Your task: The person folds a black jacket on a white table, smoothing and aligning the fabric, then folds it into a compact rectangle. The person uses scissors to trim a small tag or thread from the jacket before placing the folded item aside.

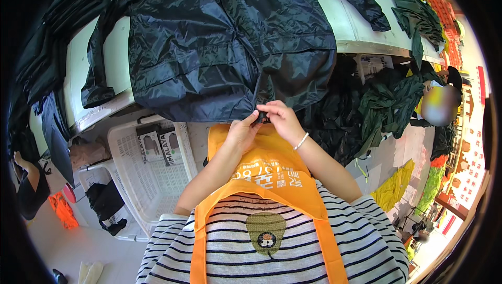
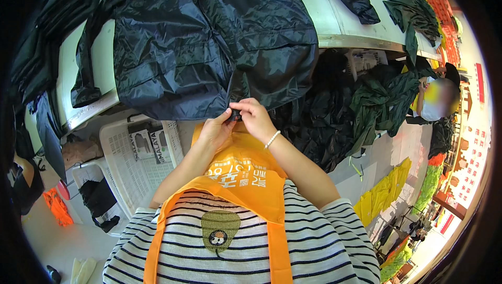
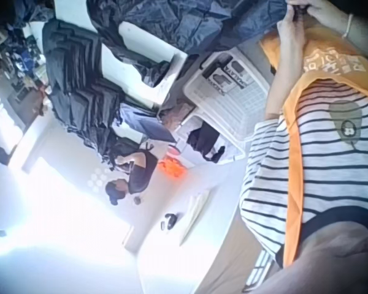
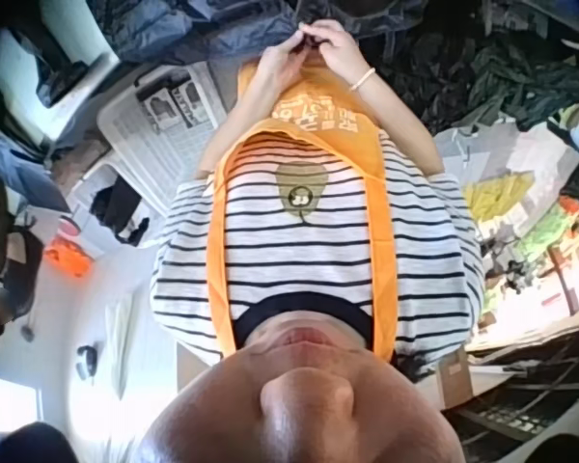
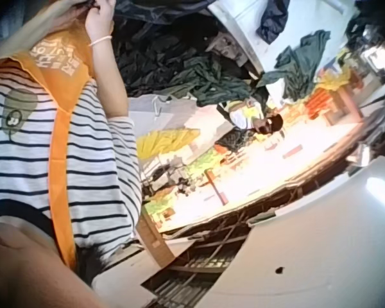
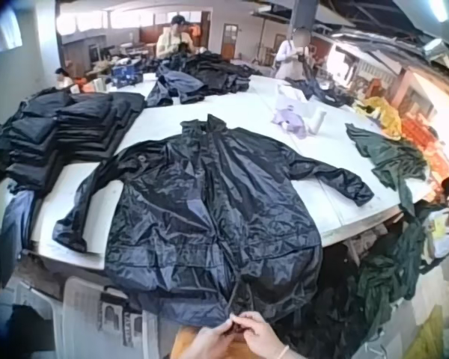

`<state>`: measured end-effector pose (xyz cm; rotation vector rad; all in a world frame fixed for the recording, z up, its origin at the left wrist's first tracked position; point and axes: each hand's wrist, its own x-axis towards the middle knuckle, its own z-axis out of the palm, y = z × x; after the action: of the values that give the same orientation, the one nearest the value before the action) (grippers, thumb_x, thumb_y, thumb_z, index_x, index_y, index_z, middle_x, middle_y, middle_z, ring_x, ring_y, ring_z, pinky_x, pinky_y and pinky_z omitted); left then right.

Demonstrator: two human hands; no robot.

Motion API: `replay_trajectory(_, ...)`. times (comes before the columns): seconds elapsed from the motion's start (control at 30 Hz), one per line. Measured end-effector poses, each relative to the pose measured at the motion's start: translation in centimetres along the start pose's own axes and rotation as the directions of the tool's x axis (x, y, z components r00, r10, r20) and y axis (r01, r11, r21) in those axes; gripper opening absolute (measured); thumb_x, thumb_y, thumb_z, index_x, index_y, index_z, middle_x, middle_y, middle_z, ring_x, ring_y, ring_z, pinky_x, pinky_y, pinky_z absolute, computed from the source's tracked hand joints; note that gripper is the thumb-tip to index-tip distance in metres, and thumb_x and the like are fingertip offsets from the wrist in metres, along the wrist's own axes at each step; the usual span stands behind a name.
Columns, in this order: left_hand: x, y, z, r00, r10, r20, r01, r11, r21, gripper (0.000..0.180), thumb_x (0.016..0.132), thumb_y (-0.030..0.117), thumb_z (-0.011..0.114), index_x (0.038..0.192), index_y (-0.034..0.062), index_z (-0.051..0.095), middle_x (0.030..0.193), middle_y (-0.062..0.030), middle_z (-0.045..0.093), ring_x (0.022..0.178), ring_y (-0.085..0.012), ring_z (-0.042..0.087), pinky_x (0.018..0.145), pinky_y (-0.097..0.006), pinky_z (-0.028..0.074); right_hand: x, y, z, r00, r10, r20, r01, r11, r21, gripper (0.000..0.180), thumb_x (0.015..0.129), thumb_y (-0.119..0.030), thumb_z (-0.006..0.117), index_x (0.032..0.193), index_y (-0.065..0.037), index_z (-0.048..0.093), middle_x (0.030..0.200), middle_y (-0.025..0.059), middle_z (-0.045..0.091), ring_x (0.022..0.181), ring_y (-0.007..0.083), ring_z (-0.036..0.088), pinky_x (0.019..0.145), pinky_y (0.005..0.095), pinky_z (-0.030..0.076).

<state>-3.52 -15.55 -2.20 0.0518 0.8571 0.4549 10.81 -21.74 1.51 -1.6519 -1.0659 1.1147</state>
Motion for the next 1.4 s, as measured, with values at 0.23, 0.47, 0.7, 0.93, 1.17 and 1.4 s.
replay_trajectory(0.23,0.9,-1.0,-1.1,0.970,0.119,-0.214,-0.040,0.939,0.341,0.011,0.085,0.006,0.067,0.084,-0.0041,0.063,0.087,-0.0104,0.065,0.078,-0.0202,0.063,0.069,-0.029,0.051,10.2,-0.5,0.6,0.941,-0.061,-0.334,-0.020,0.972,-0.234,0.035,0.085,-0.022,0.068,0.109,0.002,0.060,0.079,0.0040,0.062,0.066,0.0097,0.056,0.064,0.0241,0.048)
replay_trajectory(0.47,0.6,-0.2,-1.8,0.988,-0.036,-0.150,0.075,0.960,0.268,0.013,0.086,0.004,0.066,0.093,-0.0061,0.061,0.093,-0.0120,0.064,0.079,-0.0231,0.062,0.062,-0.031,0.052,16.1,0.4,2.1,0.863,-0.003,-0.506,-0.244,0.873,-0.422,0.041,0.067,-0.023,0.078,0.096,0.001,0.063,0.088,0.0149,0.066,0.084,0.0279,0.064,0.078,0.0361,0.051)
replay_trajectory(0.7,2.3,0.0,-2.3,0.974,-0.098,-0.205,0.156,0.944,0.290,0.018,0.085,0.004,0.066,0.093,-0.0101,0.058,0.093,-0.0149,0.063,0.076,-0.0248,0.063,0.061,-0.032,0.053,17.0,-3.2,1.8,0.972,0.106,-0.208,-0.205,0.816,-0.541,0.028,0.075,-0.011,0.061,0.100,-0.001,0.056,0.089,0.0238,0.064,0.086,0.0406,0.063,0.077,0.0458,0.051)
replay_trajectory(0.93,6.7,0.8,-6.0,0.871,0.056,-0.488,0.090,0.959,0.269,0.024,0.080,-0.007,0.066,0.100,-0.0126,0.055,0.092,-0.0181,0.063,0.069,-0.0275,0.066,0.061,-0.032,0.059,15.7,-2.7,2.5,0.917,0.092,0.389,0.182,0.770,-0.611,0.036,0.079,-0.023,0.065,0.104,-0.002,0.049,0.080,0.0244,0.065,0.070,0.0383,0.065,0.064,0.0448,0.053)
replay_trajectory(1.17,8.8,-0.5,-9.7,0.532,0.258,-0.806,0.087,0.931,0.355,0.030,0.083,0.001,0.065,0.109,-0.0062,0.052,0.106,-0.0170,0.061,0.099,-0.0313,0.062,0.081,-0.037,0.051,34.6,-8.1,-18.7,0.827,-0.519,-0.217,0.398,0.813,-0.426,0.010,0.078,-0.013,0.065,0.076,-0.004,0.060,0.080,0.0153,0.060,0.078,0.0335,0.059,0.070,0.0410,0.047)
replay_trajectory(1.4,9.1,7.1,4.4,0.261,0.905,-0.335,-0.283,0.404,0.870,0.012,0.083,0.002,0.057,0.094,0.0009,0.053,0.091,-0.0070,0.054,0.087,-0.0161,0.051,0.080,-0.028,0.041,48.8,0.8,-38.2,0.944,-0.089,-0.317,-0.187,0.648,-0.739,0.050,0.074,-0.031,0.069,0.106,0.005,0.057,0.114,0.0284,0.058,0.105,0.0393,0.057,0.089,0.0430,0.045)
